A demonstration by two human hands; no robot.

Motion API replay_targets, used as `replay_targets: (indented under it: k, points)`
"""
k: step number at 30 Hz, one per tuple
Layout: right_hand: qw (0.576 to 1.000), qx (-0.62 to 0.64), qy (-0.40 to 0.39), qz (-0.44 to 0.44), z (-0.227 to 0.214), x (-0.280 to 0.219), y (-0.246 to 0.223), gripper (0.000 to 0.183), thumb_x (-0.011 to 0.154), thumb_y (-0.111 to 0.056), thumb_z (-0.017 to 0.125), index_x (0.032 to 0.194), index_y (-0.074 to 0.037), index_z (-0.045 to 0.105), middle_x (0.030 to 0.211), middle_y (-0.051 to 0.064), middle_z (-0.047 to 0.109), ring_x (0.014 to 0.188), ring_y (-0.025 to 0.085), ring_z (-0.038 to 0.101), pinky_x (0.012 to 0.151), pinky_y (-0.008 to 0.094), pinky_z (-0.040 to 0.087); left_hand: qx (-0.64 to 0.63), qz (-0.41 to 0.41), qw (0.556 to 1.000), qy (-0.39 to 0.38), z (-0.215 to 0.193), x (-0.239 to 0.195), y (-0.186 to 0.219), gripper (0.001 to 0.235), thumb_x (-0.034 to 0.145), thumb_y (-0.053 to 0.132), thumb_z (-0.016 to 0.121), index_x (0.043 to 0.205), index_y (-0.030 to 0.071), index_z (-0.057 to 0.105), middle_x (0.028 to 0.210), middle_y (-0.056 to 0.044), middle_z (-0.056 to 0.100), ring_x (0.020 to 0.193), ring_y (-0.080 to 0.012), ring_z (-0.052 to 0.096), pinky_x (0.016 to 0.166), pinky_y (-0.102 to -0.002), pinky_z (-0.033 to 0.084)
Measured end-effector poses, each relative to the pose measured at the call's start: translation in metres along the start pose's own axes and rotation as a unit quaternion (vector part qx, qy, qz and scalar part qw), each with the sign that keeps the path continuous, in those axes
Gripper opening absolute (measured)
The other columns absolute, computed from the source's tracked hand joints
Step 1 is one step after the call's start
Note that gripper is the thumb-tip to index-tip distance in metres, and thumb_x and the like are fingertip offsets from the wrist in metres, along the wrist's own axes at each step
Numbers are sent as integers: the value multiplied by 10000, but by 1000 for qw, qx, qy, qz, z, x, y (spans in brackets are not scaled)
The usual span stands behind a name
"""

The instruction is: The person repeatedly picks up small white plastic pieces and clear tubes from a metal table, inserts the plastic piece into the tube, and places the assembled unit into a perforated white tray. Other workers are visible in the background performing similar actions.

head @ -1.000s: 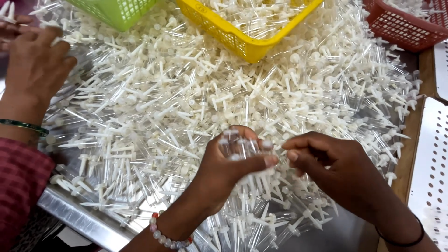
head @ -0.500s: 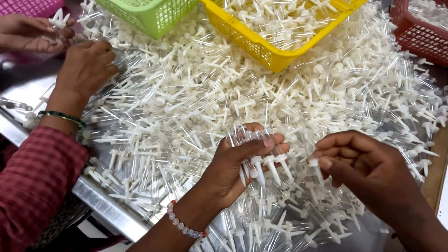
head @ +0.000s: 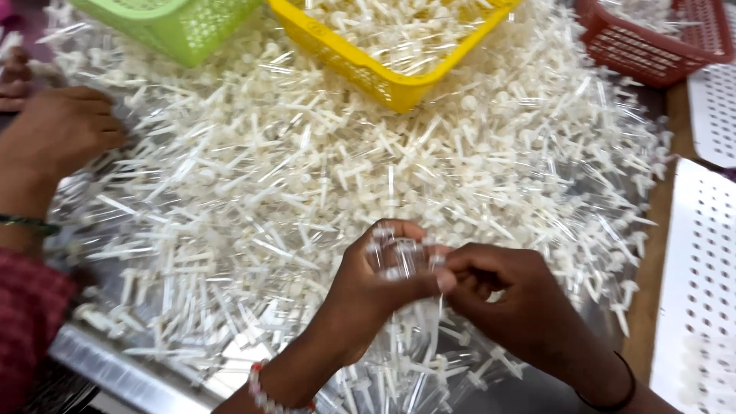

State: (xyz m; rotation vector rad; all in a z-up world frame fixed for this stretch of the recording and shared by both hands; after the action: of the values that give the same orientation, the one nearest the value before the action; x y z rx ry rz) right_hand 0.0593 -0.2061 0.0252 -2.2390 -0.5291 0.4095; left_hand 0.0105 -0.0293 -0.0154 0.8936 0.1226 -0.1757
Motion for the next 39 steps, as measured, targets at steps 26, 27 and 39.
replay_targets:
  k: [26, 27, 39]
  points:
    - [952, 264, 31, 151, -6, -78, 93, 265, 816, -149, 796, 1045, -18, 780, 748, 62, 764, 608, 113, 658, 534, 282, 544, 117, -30, 993, -18, 37, -11, -36, 446, 756, 50, 802, 1153, 7, 605, 1113, -116, 756, 942, -171, 749, 791, -337, 664]
    - [964, 235, 26, 117, -5, -80, 88, 270, 826, -148, 797, 1070, -32, 800, 766, 62, 779, 602, 109, 662, 525, 275, 544, 155, -13, 988, -14, 41, -13, -38, 441, 754, 56, 817, 1139, 30, 604, 1077, -114, 746, 936, -158, 743, 791, -326, 660]
    - [970, -160, -85, 164, -15, -68, 79, 483, 834, -357, 825, 1277, -220, 687, 974, -10, 796, 820, 94, 737, 741, 284, 600, -18, -55, 997, 49, 0, 3, -27, 447, 741, 29, 804, 1149, 25, 619, 933, -128, 743, 841, -217, 741, 765, -381, 634]
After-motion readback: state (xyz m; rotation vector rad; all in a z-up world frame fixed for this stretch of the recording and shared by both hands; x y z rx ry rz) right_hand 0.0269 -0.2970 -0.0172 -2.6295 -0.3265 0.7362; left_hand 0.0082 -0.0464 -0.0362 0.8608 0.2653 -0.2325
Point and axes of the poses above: each hand's wrist, its own x-axis towards the middle knuckle, its own z-axis out of the palm, y = z × x, the point moved 2 cm from there along x, towards the middle knuckle
